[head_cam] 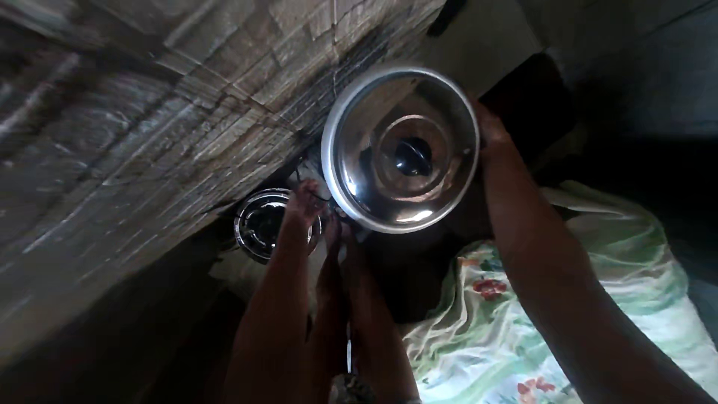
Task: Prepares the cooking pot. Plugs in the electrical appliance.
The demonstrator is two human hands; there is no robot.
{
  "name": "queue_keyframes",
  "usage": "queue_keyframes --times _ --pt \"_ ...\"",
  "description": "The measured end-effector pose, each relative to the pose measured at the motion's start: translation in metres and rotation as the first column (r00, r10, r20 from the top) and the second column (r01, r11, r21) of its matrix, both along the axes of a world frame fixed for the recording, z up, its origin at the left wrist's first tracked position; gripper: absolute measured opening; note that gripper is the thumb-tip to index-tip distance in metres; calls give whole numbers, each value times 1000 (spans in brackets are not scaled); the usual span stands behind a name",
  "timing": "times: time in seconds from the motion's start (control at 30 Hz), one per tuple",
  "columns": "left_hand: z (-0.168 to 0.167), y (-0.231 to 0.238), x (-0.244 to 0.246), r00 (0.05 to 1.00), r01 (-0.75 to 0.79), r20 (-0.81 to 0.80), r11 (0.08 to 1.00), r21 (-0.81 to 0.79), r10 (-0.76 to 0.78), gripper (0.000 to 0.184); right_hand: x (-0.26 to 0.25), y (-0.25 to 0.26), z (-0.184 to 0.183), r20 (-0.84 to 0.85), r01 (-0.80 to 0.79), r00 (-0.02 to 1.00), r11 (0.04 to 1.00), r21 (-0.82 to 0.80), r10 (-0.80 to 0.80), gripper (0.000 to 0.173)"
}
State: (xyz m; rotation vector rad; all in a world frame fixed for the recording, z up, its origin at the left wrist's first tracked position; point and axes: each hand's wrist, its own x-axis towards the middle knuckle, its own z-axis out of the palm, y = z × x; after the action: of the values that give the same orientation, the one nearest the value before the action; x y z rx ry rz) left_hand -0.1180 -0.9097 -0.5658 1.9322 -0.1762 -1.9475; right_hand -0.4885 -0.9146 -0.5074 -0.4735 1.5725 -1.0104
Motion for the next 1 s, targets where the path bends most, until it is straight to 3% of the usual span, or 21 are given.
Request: queue_keyframes --times 0.13,0.23,0.33,0.47,0.57,0.63,0.7,0.77,0.8,0.83,0.87,0.9,0.93,1.0 --pt "-27 -51 12 992 70 105 998 0 -70 35 -1 -1 -6 150 44 988 998 -46 -37 37" --pt "-2 -64 -23 943 279 258 924 -263 -211 31 5 -6 8 38 27 999 999 43 -29 40" --pt "38 -76 -58 952 294 220 832 -470 -212 27 3 -11 7 27 64 997 993 97 -67 36" --pt "90 -103 -71 821 570 261 719 -397 -507 46 -5 -13 6 145 32 988 990 137 -52 37" --pt "125 -114 -92 756 654 335 630 -419 -562 43 -13 -16 13 195 -56 980 994 98 36 35" --pt "122 -131 -103 693 721 410 568 -397 -593 41 -24 -16 1 212 -133 970 989 65 116 37" --pt "116 -151 -120 694 720 365 595 -357 -620 36 -35 -20 -2 246 -182 954 983 18 172 36" --pt "132 -165 -151 587 809 379 540 -233 -716 35 -40 -22 -3 286 -217 932 975 -48 222 39" --pt "147 -174 -178 415 904 408 418 -88 -813 36 -40 -21 -7 314 -222 920 972 -75 234 41" --pt "161 -187 -215 154 976 374 200 89 -915 40 -41 -21 -10 343 -220 909 971 -89 237 42" --pt "167 -193 -246 -50 985 348 12 174 -936 41 -45 -23 -11 361 -221 901 971 -96 241 43" --pt "173 -188 -269 -81 986 429 -9 169 -899 38 -48 -25 -11 388 -210 892 973 -99 232 42" --pt "180 -181 -289 -14 981 500 84 174 -866 37 -50 -27 -12 419 -196 881 975 -101 220 41" --pt "200 -194 -344 120 874 389 284 396 -913 40 -52 -28 -17 465 -193 858 976 -101 218 42"
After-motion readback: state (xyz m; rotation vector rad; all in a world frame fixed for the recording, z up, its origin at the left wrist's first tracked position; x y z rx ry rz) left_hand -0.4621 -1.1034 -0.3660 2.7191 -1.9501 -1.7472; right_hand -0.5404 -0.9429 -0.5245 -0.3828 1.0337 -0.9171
